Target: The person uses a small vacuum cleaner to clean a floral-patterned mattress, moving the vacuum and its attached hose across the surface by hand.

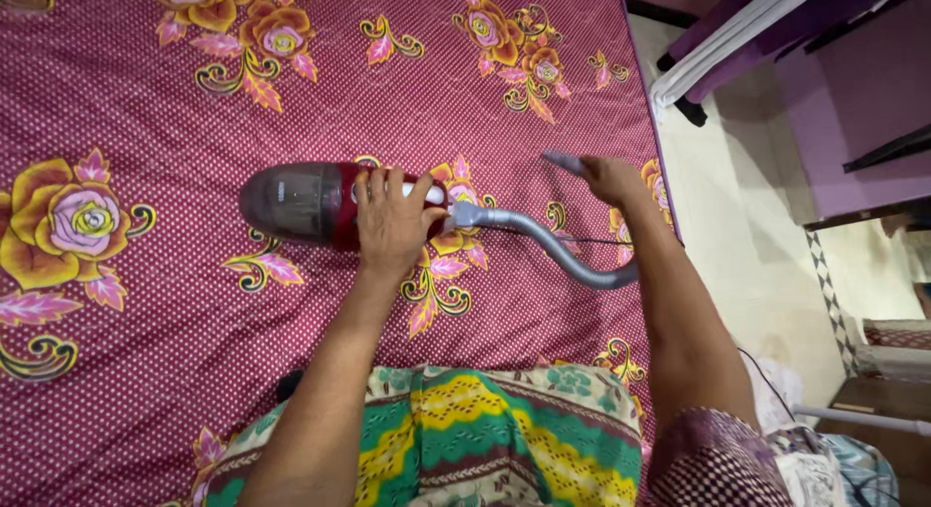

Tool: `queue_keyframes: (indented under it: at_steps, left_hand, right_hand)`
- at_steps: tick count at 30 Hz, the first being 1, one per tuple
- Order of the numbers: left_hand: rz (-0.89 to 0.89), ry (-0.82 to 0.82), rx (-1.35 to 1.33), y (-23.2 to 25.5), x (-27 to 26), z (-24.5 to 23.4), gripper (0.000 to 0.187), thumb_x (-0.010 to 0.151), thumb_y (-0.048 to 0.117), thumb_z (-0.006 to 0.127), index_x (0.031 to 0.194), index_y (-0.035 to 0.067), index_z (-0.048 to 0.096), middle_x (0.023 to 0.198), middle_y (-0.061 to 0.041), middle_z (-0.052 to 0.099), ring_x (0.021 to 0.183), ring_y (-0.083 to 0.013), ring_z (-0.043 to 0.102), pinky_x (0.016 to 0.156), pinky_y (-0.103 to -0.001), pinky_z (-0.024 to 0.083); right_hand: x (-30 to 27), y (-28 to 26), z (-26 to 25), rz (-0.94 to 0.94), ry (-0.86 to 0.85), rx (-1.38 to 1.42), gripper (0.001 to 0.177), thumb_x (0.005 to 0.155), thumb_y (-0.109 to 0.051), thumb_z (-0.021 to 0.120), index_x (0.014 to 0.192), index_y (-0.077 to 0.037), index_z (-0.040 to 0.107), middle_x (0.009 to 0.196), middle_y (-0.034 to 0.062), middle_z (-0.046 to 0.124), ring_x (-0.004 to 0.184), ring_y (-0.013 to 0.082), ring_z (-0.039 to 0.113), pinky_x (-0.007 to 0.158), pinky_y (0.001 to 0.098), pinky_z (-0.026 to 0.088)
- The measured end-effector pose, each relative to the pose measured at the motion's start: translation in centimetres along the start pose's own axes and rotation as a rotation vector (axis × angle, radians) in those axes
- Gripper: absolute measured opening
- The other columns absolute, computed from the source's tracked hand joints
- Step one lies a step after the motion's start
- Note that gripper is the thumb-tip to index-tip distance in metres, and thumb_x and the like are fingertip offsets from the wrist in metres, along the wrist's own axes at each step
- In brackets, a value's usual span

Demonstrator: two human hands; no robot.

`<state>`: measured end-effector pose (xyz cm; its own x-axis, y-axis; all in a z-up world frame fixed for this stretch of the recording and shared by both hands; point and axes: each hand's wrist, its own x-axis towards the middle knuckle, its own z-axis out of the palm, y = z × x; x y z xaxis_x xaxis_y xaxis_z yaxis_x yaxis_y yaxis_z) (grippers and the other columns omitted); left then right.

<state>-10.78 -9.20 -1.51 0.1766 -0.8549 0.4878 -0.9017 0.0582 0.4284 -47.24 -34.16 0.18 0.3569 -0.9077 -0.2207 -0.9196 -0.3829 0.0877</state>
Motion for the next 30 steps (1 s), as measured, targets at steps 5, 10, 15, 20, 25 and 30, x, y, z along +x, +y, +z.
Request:
queue_keyframes:
  at_steps: [5, 10, 15, 20, 25, 30]
  left_hand:
    - [0.043, 0.051, 0.048, 0.2, 0.3, 0.2, 0.056, 0.078, 0.049, 0.079, 0.121, 0.014, 0.072, 0.117, -0.014, 0.062, 0.119, -0.038, 0.053, 0.108, -0.06, 0.035]
    - [0.046, 0.065, 0.036, 0.4, 0.5, 0.0, 0.055, 0.08, 0.049, 0.08, 0.12, 0.012, 0.072, 0.113, -0.014, 0.062, 0.118, -0.0375, 0.054, 0.108, -0.06, 0.036]
    - [0.072, 0.08, 0.018, 0.6, 0.1, -0.7, 0.052, 0.083, 0.048, 0.08, 0.119, 0.011, 0.072, 0.113, -0.013, 0.062, 0.118, -0.0365, 0.054, 0.109, -0.058, 0.037]
    - [0.154, 0.032, 0.017, -0.1, 0.0, -0.9, 0.048, 0.085, 0.044, 0.078, 0.12, 0.012, 0.071, 0.116, -0.01, 0.063, 0.119, -0.0346, 0.054, 0.108, -0.06, 0.035]
    - [0.194, -0.021, 0.005, -0.9, 0.1, -0.8, 0.043, 0.09, 0.038, 0.075, 0.125, 0.014, 0.07, 0.121, -0.009, 0.064, 0.121, -0.0328, 0.054, 0.107, -0.058, 0.035]
    - [0.159, -0.038, 0.012, -0.4, 0.8, -0.8, 0.042, 0.089, 0.038, 0.076, 0.124, 0.015, 0.07, 0.116, -0.007, 0.065, 0.118, -0.0301, 0.056, 0.107, -0.056, 0.036]
  right_hand:
    - [5.2, 0.0, 2.5, 0.089, 0.121, 0.038, 0.039, 0.103, -0.035, 0.048, 0.136, -0.022, 0.065, 0.111, 0.0223, 0.071, 0.099, 0.0446, 0.068, 0.087, 0.0582, 0.053]
    - [3.1, 2.9, 6.4, 0.033, 0.106, 0.173, 0.038, 0.101, -0.036, 0.056, 0.134, -0.019, 0.066, 0.111, 0.0199, 0.073, 0.1, 0.0419, 0.07, 0.088, 0.054, 0.055]
    - [-5.0, 3.3, 3.9, 0.122, -0.185, 0.08, 0.041, 0.1, -0.041, 0.057, 0.138, -0.03, 0.066, 0.11, 0.0151, 0.075, 0.098, 0.0366, 0.074, 0.093, 0.0496, 0.056]
    - [-5.0, 6.3, 3.5, 0.072, -0.137, 0.061, 0.039, 0.099, -0.042, 0.056, 0.13, -0.022, 0.068, 0.115, 0.0162, 0.072, 0.105, 0.0396, 0.069, 0.092, 0.0541, 0.053]
    - [0.1, 7.3, 4.0, 0.115, 0.16, 0.108, 0.038, 0.107, -0.035, 0.046, 0.13, -0.013, 0.066, 0.113, 0.0244, 0.071, 0.102, 0.0456, 0.068, 0.091, 0.0589, 0.052]
    - [1.7, 6.3, 6.0, 0.175, 0.051, 0.016, 0.036, 0.103, -0.033, 0.047, 0.128, -0.014, 0.066, 0.112, 0.0206, 0.072, 0.105, 0.0425, 0.069, 0.087, 0.0592, 0.052]
